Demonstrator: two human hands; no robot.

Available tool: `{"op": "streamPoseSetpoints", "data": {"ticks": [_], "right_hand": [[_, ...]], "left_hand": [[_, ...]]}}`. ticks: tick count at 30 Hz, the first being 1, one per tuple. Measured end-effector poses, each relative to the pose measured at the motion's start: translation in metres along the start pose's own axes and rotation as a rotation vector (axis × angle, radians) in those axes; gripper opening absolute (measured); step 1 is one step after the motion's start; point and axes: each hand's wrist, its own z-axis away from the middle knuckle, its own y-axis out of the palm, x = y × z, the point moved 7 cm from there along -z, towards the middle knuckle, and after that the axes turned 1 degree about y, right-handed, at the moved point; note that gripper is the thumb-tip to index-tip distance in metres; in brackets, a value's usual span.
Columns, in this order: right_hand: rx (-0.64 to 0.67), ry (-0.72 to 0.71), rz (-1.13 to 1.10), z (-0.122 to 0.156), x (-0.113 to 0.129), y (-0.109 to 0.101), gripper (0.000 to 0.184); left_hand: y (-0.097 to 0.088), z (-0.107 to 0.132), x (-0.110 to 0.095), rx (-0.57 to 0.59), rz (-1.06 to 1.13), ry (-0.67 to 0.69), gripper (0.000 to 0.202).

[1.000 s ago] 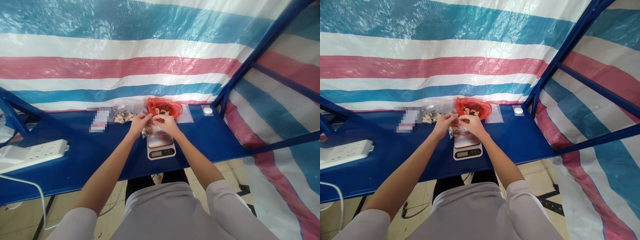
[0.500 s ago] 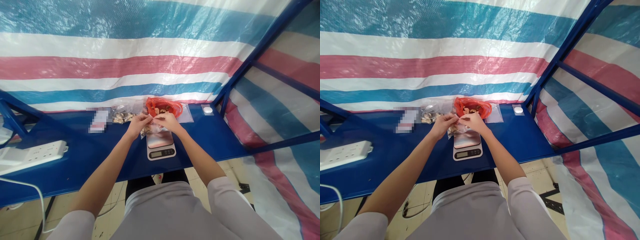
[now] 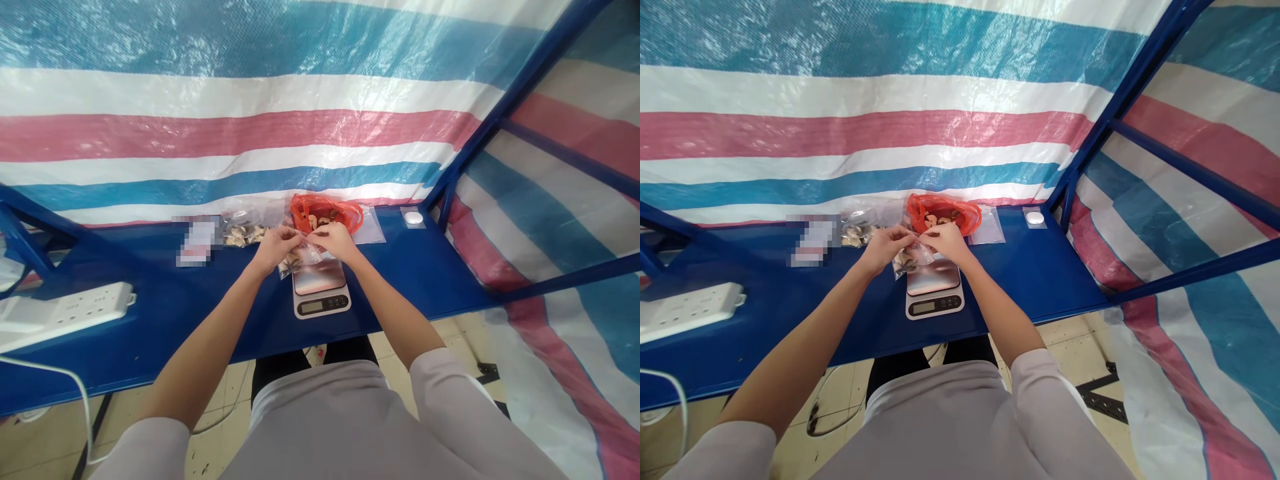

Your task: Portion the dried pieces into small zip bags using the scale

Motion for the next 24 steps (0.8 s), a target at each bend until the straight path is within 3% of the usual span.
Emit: {"op": "streamPoseSetpoints", "data": {"ticks": [9, 13, 16, 19, 24], "right_hand": [[-0.1, 0.006, 0.241, 0.003, 0.005, -0.015, 0.018], [-0.059, -0.058, 0.308, 0.009, 0.023, -0.008, 0.025], [-0.07, -0.082, 0.33, 0.01, 0.032, -0.008, 0.02], [-0.078, -0.075, 0.323, 0.011, 0.034, -0.01, 0.012], [0.015, -0.067, 0.297, 0.009, 0.027, -0.004, 0.016]], "left_hand": [[-0.009, 0.006, -0.006, -0.014, -0.194, 0.04, 0.028], [-0.005, 0.007, -0.014, -0.005, -0.2, 0.02, 0.039], [-0.001, 0.005, -0.021, 0.007, -0.224, 0.031, 0.04], [0.001, 0.003, -0.021, 0.012, -0.193, 0.013, 0.035], [0.002, 0.002, -0.014, -0.02, -0.136, -0.031, 0.035]]}}
